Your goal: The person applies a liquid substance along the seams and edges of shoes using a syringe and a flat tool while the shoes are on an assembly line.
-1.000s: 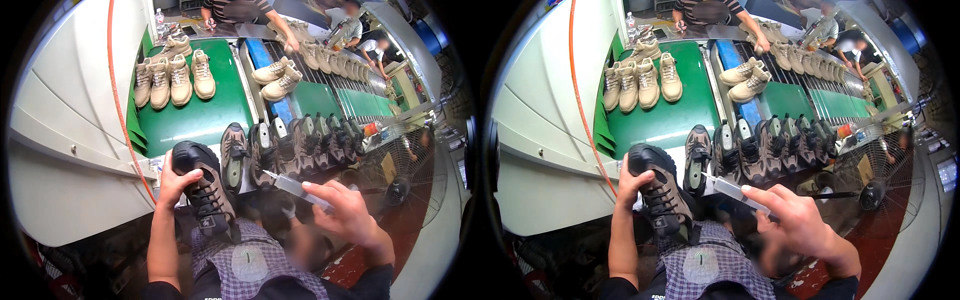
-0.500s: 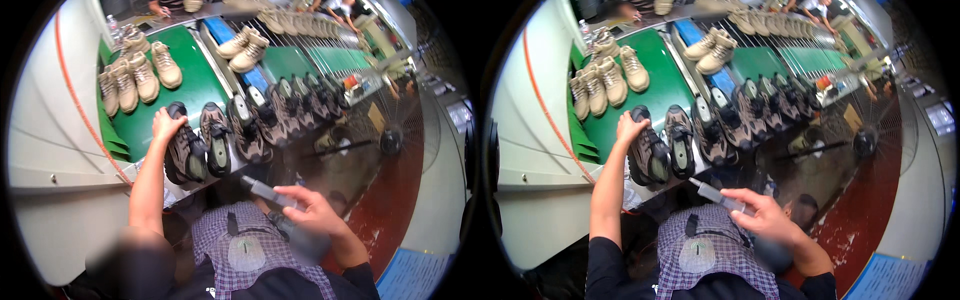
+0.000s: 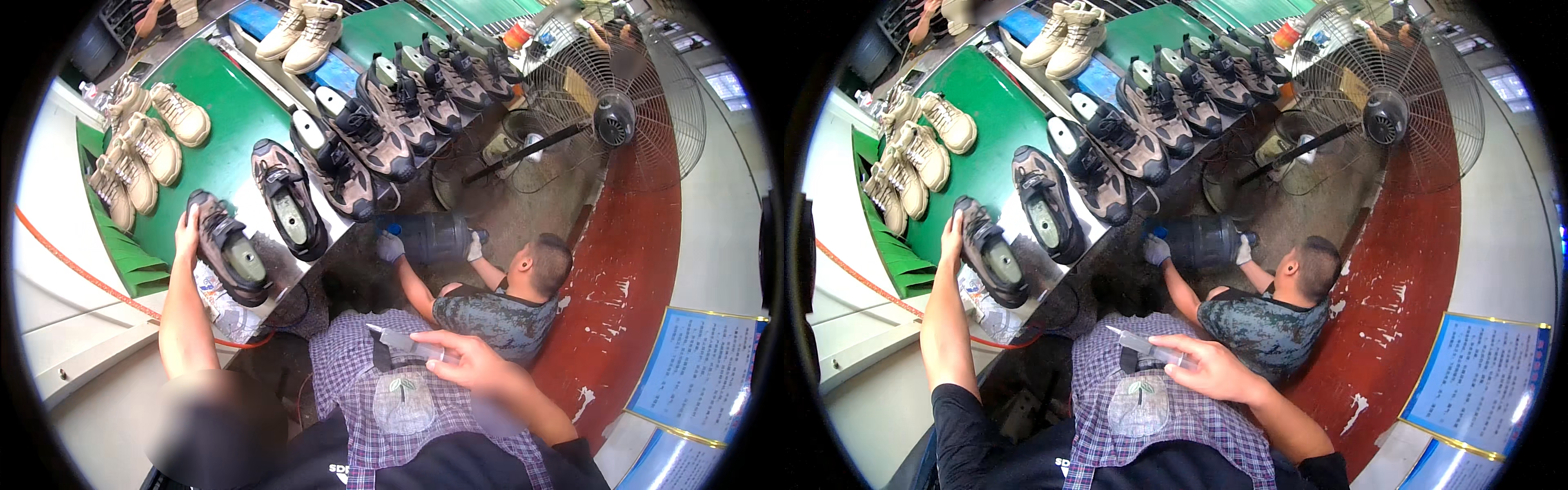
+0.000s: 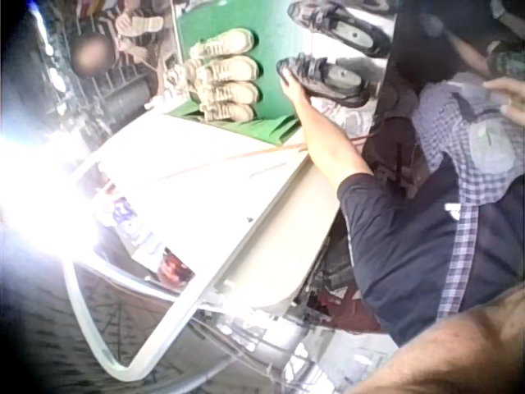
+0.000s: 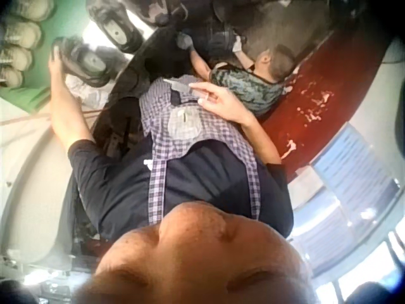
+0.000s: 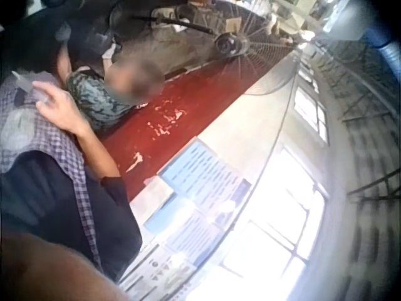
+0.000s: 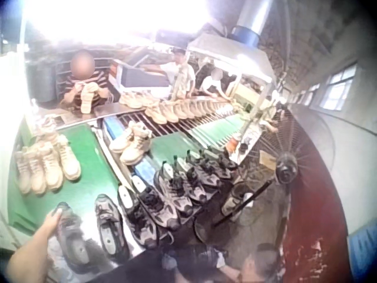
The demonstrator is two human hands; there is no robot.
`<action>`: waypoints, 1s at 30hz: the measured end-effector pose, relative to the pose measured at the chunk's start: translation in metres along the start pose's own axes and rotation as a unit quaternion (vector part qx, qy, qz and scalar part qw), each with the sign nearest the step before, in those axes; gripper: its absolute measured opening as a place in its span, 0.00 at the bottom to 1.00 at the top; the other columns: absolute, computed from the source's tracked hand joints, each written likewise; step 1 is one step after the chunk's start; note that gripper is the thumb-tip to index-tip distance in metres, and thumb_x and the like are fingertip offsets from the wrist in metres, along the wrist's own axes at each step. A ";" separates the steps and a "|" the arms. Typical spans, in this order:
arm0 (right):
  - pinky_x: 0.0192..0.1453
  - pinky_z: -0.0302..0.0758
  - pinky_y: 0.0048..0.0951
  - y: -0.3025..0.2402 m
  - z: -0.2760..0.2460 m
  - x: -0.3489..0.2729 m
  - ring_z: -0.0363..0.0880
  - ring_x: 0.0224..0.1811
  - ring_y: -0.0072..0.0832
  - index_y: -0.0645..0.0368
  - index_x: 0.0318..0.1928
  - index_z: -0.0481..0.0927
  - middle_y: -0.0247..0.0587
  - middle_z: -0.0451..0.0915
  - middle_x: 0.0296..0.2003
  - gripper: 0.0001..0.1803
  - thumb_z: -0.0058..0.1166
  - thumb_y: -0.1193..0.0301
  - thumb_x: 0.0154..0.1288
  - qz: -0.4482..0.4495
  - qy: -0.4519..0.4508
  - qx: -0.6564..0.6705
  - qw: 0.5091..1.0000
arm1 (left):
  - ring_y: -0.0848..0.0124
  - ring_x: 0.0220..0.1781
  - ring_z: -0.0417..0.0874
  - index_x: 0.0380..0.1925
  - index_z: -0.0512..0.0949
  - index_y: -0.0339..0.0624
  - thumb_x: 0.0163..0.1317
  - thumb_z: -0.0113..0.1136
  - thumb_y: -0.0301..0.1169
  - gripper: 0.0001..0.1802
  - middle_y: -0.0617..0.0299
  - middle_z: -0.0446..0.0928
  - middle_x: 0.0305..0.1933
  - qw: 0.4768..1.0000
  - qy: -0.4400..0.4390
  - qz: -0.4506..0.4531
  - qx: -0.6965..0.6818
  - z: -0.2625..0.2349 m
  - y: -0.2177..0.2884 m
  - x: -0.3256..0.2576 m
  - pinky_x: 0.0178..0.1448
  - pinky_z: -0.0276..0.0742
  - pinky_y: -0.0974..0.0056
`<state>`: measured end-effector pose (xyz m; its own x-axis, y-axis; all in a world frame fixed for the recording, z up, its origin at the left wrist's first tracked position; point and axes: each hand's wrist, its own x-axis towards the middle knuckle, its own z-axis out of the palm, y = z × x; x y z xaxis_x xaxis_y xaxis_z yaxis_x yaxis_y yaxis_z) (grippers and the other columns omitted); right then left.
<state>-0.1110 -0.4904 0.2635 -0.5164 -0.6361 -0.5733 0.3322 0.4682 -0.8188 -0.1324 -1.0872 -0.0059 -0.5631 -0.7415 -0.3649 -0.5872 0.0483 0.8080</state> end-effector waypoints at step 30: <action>0.64 0.76 0.48 0.268 0.189 0.151 0.81 0.58 0.54 0.57 0.65 0.71 0.62 0.83 0.52 0.29 0.54 0.59 0.65 0.030 -0.196 -0.493 0.847 | 0.68 0.45 0.85 0.53 0.80 0.36 0.65 0.59 0.26 0.16 0.53 0.84 0.49 0.944 0.148 -0.227 -0.188 0.197 -0.249 -0.672 0.53 0.81 0.62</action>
<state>0.0499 -0.5767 -0.0482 -0.1553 -0.6576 -0.7372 -0.5720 0.6682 -0.4757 0.2777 -0.4690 -0.0528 -0.0826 -0.7858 -0.6129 -0.4495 -0.5195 0.7267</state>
